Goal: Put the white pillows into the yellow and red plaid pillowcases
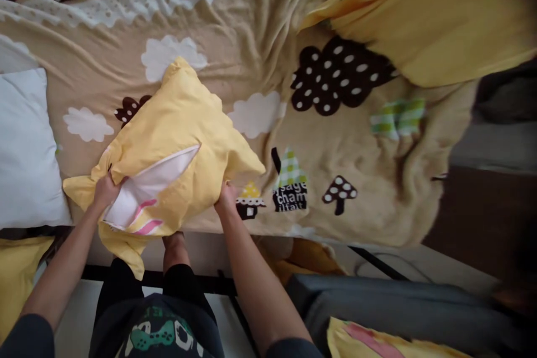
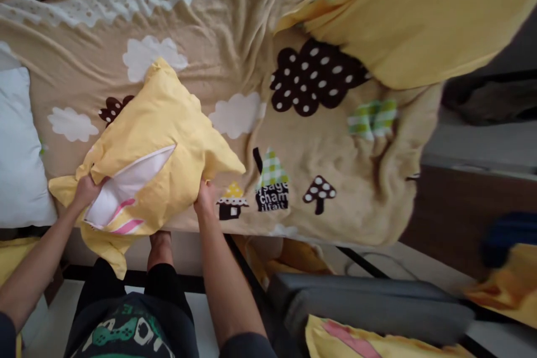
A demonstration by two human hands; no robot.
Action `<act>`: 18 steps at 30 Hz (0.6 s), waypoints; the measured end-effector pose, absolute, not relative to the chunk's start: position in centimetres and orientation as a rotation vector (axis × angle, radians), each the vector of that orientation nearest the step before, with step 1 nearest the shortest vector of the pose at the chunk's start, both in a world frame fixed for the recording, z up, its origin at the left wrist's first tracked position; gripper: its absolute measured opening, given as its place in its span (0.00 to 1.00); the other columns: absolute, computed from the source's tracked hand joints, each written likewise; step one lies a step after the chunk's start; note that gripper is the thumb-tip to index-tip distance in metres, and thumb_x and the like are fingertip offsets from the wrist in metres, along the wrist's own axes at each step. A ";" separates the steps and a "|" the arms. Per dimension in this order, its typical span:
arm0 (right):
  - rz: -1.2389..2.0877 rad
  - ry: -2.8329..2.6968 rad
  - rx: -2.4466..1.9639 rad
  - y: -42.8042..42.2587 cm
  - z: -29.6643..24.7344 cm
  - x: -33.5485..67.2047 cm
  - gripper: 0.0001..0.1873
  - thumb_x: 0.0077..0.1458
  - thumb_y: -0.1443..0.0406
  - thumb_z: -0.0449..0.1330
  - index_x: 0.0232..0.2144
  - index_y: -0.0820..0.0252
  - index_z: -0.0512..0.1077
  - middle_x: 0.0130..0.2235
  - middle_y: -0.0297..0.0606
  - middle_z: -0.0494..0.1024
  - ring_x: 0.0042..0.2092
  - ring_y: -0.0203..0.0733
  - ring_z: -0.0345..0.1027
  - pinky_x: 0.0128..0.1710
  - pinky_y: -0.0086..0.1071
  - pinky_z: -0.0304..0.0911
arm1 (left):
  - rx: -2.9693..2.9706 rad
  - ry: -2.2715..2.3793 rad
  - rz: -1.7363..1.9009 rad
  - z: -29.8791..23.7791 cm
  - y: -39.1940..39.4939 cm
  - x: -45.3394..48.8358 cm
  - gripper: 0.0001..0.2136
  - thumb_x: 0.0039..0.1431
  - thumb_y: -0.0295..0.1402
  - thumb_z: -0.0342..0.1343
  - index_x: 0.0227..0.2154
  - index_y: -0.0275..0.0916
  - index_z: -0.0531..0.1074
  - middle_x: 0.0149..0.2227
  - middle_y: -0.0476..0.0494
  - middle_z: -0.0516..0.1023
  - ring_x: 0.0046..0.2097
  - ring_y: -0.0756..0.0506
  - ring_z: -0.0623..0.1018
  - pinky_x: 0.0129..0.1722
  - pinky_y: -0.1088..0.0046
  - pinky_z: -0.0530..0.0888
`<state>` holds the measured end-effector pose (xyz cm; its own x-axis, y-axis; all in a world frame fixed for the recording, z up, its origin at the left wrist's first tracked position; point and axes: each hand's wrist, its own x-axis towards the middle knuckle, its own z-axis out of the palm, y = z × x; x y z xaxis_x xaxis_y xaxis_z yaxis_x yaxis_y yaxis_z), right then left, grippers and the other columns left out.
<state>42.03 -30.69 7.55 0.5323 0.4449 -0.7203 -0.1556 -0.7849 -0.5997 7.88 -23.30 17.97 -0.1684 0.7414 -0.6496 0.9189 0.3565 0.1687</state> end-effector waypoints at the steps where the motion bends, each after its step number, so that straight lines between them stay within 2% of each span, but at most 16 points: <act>1: 1.230 -0.237 -2.181 -31.4 8.2 41.5 0.24 0.50 0.41 0.50 0.29 0.53 0.64 0.27 0.34 0.72 0.31 0.40 0.67 0.31 0.36 0.69 | 1.453 1.932 -0.318 19.0 -21.9 7.3 0.21 0.58 0.47 0.55 0.46 0.35 0.73 0.40 0.34 0.81 0.45 0.35 0.80 0.41 0.65 0.74; 3: 1.208 -0.277 -2.239 -33.3 10.1 41.0 0.23 0.50 0.41 0.50 0.26 0.53 0.62 0.26 0.33 0.70 0.30 0.40 0.66 0.32 0.36 0.69 | 1.603 1.936 -0.186 21.5 -18.9 5.6 0.17 0.58 0.43 0.54 0.45 0.38 0.74 0.38 0.41 0.81 0.41 0.39 0.79 0.41 0.68 0.73; 5: 1.248 -0.352 -2.270 -35.1 12.4 41.3 0.23 0.47 0.41 0.55 0.22 0.53 0.60 0.22 0.31 0.67 0.27 0.40 0.64 0.28 0.36 0.66 | 1.776 1.994 -0.116 23.9 -16.3 3.7 0.16 0.56 0.42 0.55 0.44 0.41 0.75 0.37 0.44 0.79 0.42 0.40 0.78 0.44 0.67 0.72; 8: 1.304 -0.491 -2.286 -36.4 15.5 42.3 0.22 0.40 0.44 0.63 0.23 0.54 0.64 0.22 0.33 0.67 0.25 0.41 0.63 0.24 0.37 0.63 | 1.882 2.152 -0.122 25.4 -15.0 2.7 0.17 0.53 0.42 0.59 0.44 0.40 0.75 0.41 0.40 0.76 0.47 0.36 0.76 0.51 0.58 0.70; 10: 1.216 -0.560 -2.316 -35.7 17.0 42.5 0.21 0.39 0.48 0.65 0.31 0.54 0.68 0.31 0.38 0.72 0.29 0.44 0.65 0.29 0.40 0.65 | 1.924 2.265 -0.057 24.7 -16.2 3.7 0.21 0.53 0.40 0.60 0.49 0.38 0.73 0.49 0.34 0.73 0.53 0.32 0.72 0.55 0.50 0.66; 12: 1.067 -0.675 -2.326 -33.7 18.0 41.6 0.23 0.45 0.50 0.63 0.40 0.54 0.68 0.42 0.43 0.72 0.36 0.46 0.67 0.37 0.44 0.66 | 1.990 2.247 0.057 23.3 -18.8 5.8 0.18 0.57 0.37 0.58 0.50 0.37 0.72 0.49 0.32 0.72 0.55 0.32 0.71 0.56 0.47 0.65; 15: 0.915 -1.159 -2.170 -28.9 18.2 37.8 0.25 0.53 0.54 0.57 0.51 0.57 0.65 0.50 0.48 0.70 0.47 0.49 0.67 0.48 0.47 0.64 | 2.104 1.844 0.159 21.0 -23.7 9.9 0.10 0.62 0.32 0.50 0.41 0.38 0.74 0.40 0.36 0.75 0.48 0.38 0.74 0.52 0.54 0.71; 18: 0.797 -1.690 -2.029 -23.7 16.6 33.7 0.30 0.53 0.62 0.56 0.59 0.58 0.62 0.58 0.52 0.65 0.57 0.54 0.60 0.56 0.50 0.56 | 2.195 1.482 0.217 19.5 -26.5 13.3 0.14 0.63 0.25 0.45 0.46 0.38 0.74 0.46 0.36 0.77 0.52 0.41 0.75 0.54 0.59 0.74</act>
